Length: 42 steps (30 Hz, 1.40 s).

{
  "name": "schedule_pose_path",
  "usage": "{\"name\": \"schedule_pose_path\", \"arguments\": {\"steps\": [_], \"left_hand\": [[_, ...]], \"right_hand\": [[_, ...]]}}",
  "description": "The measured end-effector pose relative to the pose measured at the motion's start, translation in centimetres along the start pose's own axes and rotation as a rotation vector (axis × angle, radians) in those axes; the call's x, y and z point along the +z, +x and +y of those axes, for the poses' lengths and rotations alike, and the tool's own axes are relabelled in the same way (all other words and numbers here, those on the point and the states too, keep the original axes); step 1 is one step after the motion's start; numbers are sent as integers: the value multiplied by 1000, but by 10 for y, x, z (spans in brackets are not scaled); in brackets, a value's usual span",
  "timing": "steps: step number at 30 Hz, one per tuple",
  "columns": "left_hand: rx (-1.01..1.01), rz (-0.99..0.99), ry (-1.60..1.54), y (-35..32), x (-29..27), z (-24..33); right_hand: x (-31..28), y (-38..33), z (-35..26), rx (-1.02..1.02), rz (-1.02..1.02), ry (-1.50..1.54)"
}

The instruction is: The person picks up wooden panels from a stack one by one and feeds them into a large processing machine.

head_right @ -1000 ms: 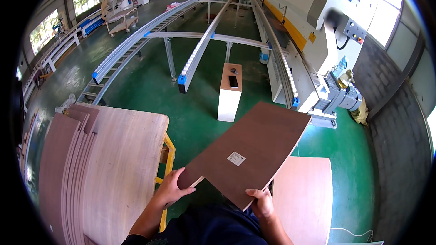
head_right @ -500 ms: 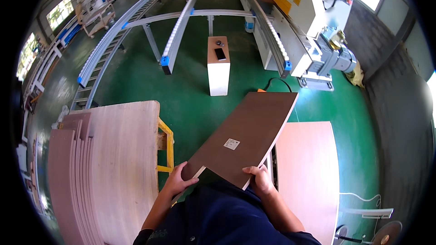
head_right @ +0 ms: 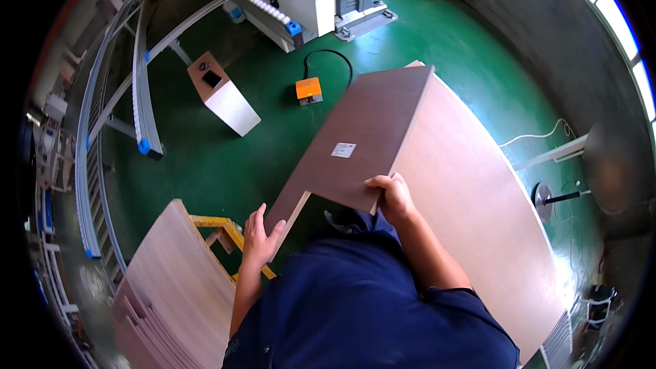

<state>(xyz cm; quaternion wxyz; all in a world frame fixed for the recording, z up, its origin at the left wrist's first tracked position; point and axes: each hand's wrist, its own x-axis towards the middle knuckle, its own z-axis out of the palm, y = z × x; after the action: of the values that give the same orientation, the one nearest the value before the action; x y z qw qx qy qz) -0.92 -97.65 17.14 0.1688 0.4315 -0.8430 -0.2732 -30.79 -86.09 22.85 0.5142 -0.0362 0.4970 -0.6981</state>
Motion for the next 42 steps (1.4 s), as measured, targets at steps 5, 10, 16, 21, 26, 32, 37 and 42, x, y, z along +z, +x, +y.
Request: {"name": "schedule_pose_path", "arguments": {"steps": [5,10,16,21,26,32,37,42], "left_hand": [[-20,-14,-50,-11,14,-29],[-509,-330,-182,-62,46,-92],[-737,-409,-234,-122,69,-123],[-587,-635,78,-160,65,-134],[-1039,-371,-311,-163,62,-98],[-1178,-273,-382,-121,45,-12],[-1152,-164,-528,-126,61,-11],[-1069,-343,-319,-105,63,12]], "right_hand": [[-74,30,7,-141,228,48],[-129,65,0,-217,383,-50],[-183,113,-25,-233,456,-49],[-225,163,-39,-175,454,14],[-255,206,-38,-120,458,107],[-292,238,-26,-24,457,174],[-308,257,-12,-1,494,94],[-322,269,-4,179,745,-316]]}}
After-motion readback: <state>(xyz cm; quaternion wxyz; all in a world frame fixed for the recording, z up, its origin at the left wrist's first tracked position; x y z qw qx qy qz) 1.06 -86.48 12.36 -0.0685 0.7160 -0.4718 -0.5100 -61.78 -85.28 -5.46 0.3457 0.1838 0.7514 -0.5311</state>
